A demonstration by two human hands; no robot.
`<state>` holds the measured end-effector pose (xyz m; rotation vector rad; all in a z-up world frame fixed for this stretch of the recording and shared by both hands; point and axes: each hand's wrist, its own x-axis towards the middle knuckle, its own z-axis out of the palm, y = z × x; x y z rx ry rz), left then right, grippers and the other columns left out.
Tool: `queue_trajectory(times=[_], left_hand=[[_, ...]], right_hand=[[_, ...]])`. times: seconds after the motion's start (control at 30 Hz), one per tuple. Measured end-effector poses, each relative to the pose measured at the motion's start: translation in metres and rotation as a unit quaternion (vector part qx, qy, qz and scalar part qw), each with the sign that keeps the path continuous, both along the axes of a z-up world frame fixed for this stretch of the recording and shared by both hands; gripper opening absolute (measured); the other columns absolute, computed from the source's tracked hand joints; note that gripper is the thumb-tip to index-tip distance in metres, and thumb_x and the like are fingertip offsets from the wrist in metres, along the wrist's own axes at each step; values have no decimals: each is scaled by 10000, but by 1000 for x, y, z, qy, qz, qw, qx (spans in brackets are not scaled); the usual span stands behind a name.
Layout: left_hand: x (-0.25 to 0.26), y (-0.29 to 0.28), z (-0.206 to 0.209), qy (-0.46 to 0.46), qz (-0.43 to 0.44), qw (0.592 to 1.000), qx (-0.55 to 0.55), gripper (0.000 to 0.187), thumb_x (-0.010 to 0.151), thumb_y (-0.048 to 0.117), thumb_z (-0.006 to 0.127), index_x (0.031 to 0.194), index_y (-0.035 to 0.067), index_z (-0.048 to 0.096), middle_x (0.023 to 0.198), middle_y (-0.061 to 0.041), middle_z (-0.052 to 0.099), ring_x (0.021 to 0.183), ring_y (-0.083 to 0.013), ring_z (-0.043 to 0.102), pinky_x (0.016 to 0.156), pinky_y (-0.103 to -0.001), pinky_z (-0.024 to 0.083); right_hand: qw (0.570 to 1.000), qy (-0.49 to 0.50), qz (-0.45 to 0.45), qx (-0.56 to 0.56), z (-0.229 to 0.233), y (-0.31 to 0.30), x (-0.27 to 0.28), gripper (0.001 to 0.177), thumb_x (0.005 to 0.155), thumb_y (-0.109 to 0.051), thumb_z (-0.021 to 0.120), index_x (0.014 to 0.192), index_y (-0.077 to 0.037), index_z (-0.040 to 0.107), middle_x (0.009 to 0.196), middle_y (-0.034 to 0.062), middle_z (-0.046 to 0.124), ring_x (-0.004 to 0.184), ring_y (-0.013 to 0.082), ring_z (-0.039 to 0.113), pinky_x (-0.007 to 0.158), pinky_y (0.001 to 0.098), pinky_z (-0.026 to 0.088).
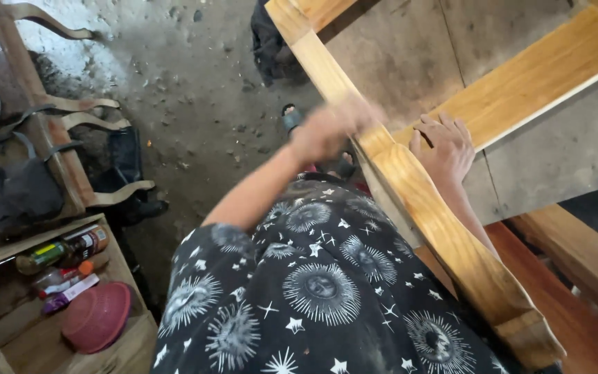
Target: The person sands the legs and frame of a wooden chair using a sanding block. They work on the vertical legs and horizontal supports, moving around the chair to reach different sections.
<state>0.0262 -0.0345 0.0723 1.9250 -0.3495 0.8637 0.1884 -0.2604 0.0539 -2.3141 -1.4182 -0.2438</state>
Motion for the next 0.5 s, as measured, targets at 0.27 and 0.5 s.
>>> queue_trajectory(times=[0.27,0.5], left_hand=[[-4,59,-65,230,283,930,46,350,1053,288,443,1331,171,622,1356,-89,649,1236,-318,629,1036,-422,502],[-29,-38,-50,102,164,974,-121,390,1130,268,334,1296,11,575,1297,-129,544,1265,-310,493,1230,-471,314]], right_hand=[[998,40,-23,-30,-2,0,-6,117,910,-143,717,918,-141,834,1134,28,796,1154,286,711,1031,472,506],[987,106,-71,-103,3,3,-4,167,922,-203,680,989,-170,829,1202,23,765,1230,264,656,1119,456,426]])
